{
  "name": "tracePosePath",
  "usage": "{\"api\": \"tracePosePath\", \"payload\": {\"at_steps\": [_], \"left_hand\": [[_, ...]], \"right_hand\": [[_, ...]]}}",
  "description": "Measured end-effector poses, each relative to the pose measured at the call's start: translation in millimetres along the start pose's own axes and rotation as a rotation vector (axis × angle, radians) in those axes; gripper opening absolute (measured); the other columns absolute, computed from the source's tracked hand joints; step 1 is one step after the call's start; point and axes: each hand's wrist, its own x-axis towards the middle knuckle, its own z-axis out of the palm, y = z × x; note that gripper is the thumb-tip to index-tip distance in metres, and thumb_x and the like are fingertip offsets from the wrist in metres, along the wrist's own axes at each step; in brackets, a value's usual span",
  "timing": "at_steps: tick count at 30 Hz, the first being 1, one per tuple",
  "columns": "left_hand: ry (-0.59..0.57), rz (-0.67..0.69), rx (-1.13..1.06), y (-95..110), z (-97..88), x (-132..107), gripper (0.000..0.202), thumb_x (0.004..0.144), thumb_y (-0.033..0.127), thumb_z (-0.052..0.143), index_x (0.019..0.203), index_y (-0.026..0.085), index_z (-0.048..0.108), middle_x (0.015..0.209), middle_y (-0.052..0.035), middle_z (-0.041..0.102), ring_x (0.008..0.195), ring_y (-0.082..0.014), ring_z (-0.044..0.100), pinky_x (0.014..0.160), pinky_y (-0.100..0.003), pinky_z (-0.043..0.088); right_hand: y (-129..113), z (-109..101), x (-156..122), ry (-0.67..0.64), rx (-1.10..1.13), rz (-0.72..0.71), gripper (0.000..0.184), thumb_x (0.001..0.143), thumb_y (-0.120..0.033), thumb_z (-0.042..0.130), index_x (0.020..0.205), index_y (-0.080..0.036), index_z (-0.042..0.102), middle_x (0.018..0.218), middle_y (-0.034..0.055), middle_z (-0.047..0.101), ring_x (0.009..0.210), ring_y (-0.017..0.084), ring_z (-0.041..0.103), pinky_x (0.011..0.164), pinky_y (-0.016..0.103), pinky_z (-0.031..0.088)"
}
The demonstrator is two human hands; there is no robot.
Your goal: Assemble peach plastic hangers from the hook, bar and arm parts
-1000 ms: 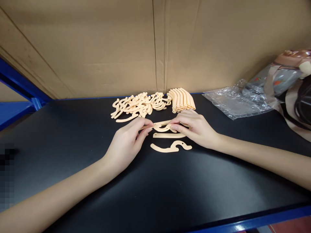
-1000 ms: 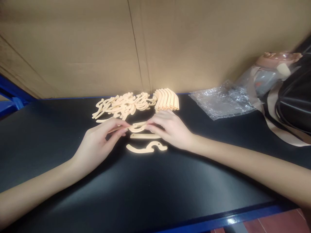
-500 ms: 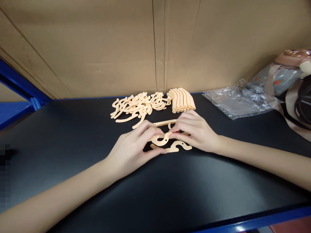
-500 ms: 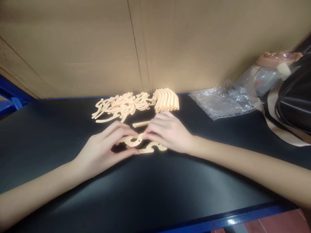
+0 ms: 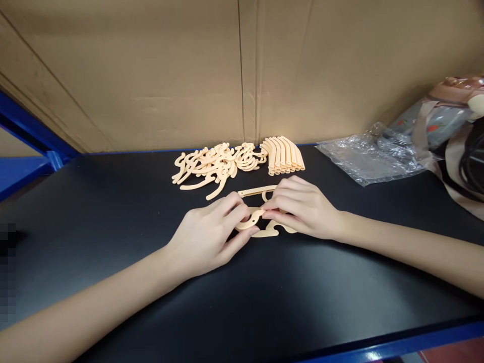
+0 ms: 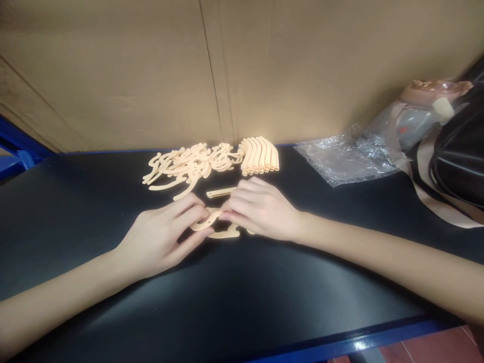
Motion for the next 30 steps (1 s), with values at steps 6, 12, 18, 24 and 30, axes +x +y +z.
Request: {"api": "tracePosePath", "payload": {"at_steps": [6, 12, 18, 24, 30], "left_hand": [[-0.012, -0.174, 0.125, -18, -7.6, 6, 0.035, 0.101, 0.030, 0.028, 0.077, 0.018, 0.051, 0.076, -0.0015, 0.057, 0.061, -0.0137, 0.054, 0.048, -0.024, 0.031], [-0.076, -0.282, 0.102, -28, -7.0, 9, 0.034, 0.099, 0.029, 0.027, 0.070, 0.021, 0.041, 0.068, -0.0017, 0.055, 0.067, -0.0176, 0.053, 0.054, -0.027, 0.035], [-0.116, -0.180, -0.026, -29, -4.0, 10, 0.030, 0.099, 0.030, 0.027, 0.072, 0.021, 0.040, 0.074, -0.0037, 0.053, 0.071, -0.0196, 0.051, 0.062, -0.031, 0.042], [-0.105, -0.242, -0.126, -26, -4.0, 11, 0.033, 0.098, 0.029, 0.027, 0.068, 0.022, 0.036, 0.066, -0.0016, 0.050, 0.061, -0.0175, 0.049, 0.057, -0.029, 0.040], [-0.228, -0.393, -0.099, -18, -7.5, 12, 0.039, 0.096, 0.038, 0.036, 0.061, 0.021, 0.036, 0.059, 0.0012, 0.051, 0.053, -0.0147, 0.049, 0.050, -0.026, 0.032]], "right_hand": [[5, 2, -1, -0.057, 0.089, 0.183, 0.015, 0.094, -0.027, 0.053, 0.089, -0.019, 0.064, 0.094, 0.0077, 0.065, 0.087, 0.020, 0.058, 0.078, 0.036, 0.047], [9, 2, -2, -0.138, 0.216, 0.279, 0.016, 0.089, -0.036, 0.062, 0.089, -0.020, 0.067, 0.120, 0.0099, 0.061, 0.111, 0.023, 0.056, 0.096, 0.042, 0.044], [14, 1, -1, -0.239, 0.333, 0.380, 0.019, 0.085, -0.042, 0.066, 0.089, -0.024, 0.070, 0.133, 0.0079, 0.056, 0.123, 0.025, 0.050, 0.104, 0.049, 0.038], [26, 7, -4, -0.314, 0.480, 0.429, 0.021, 0.081, -0.045, 0.070, 0.093, -0.029, 0.073, 0.139, 0.0053, 0.052, 0.126, 0.025, 0.048, 0.106, 0.052, 0.036], [25, 5, -3, -0.287, 0.572, 0.441, 0.018, 0.082, -0.041, 0.070, 0.091, -0.027, 0.074, 0.136, 0.0053, 0.056, 0.123, 0.024, 0.052, 0.104, 0.048, 0.040]]}}
